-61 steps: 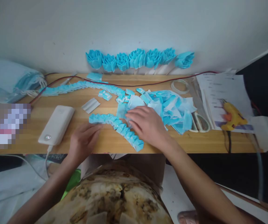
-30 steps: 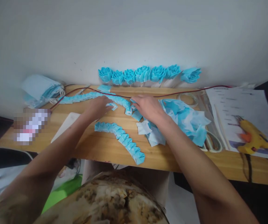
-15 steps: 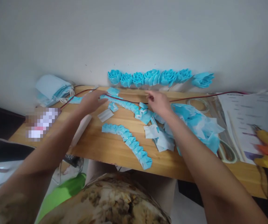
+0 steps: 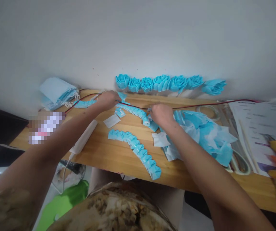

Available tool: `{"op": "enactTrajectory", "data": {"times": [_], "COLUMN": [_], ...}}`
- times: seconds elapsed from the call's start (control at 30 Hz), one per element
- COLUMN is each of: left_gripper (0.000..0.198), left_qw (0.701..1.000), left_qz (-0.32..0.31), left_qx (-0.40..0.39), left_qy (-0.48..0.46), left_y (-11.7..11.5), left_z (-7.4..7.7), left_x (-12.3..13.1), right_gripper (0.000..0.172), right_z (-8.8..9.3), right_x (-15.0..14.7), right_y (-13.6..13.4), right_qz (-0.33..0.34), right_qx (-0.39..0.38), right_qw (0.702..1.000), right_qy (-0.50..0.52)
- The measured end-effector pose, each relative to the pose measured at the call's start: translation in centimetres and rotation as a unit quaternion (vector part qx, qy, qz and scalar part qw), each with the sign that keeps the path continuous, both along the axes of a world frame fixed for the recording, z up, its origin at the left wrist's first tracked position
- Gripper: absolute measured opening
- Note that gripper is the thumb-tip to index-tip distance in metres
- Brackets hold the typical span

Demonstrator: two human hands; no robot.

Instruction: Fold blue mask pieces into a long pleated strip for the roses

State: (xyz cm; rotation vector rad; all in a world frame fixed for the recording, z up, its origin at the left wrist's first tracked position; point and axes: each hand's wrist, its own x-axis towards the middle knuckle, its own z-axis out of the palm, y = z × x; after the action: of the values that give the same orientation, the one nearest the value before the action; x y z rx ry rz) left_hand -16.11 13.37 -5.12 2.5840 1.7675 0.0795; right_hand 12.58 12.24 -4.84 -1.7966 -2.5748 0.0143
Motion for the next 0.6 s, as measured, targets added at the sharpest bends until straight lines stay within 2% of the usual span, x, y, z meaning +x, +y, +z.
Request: {"op": "enactTrajectory", "data": {"times": [0.07,0.13,0.2,0.27,0.33,0.4,0.5,0.6], "left_gripper": [0.033,0.032,0.031,0.031,0.031,0.032,0.031,0.030], "left_qw": [0.999,0.998,0.998,0.998,0.999,0.999,0.997,0.995], "left_qz": [-0.012,-0.028,-0.044,-0.040,-0.030,-0.036,-0.069,-0.096], "left_qx": [-0.006,-0.010,-0.016,-0.022,-0.023,-0.018,-0.006,0.015], "left_qy": [0.032,0.055,0.050,0.032,0.020,0.020,0.027,0.038], "left_y": [0.7,1.3,1.9,2.2,2.2,1.7,0.7,-0.1], "left_z": [-0.2,-0.2,0.0,0.3,0.6,0.8,0.8,0.2], "left_x": [0.1,-0.1,-0.3,-0.5,-0.7,-0.7,-0.7,-0.9], "right_gripper": [0.037,0.038,0.040,0.040,0.038,0.035,0.034,0.035], "right_z": [0.1,0.2,0.5,1.0,1.9,3.0,4.2,4.0], "right_x": [0.8,1.6,1.9,1.4,0.2,-1.5,-4.9,-8.9], "right_y": [0.4,0.2,-0.4,-1.2,-1.4,-0.5,2.2,4.6], "right_qz": [-0.014,-0.014,0.018,0.092,0.164,0.187,0.166,0.181], "right_qx": [0.007,-0.001,-0.054,-0.139,-0.190,-0.166,-0.069,-0.025], "right_qw": [0.999,0.987,0.952,0.919,0.902,0.902,0.938,0.974], "right_qy": [0.042,0.161,0.300,0.356,0.351,0.351,0.297,0.131]}}
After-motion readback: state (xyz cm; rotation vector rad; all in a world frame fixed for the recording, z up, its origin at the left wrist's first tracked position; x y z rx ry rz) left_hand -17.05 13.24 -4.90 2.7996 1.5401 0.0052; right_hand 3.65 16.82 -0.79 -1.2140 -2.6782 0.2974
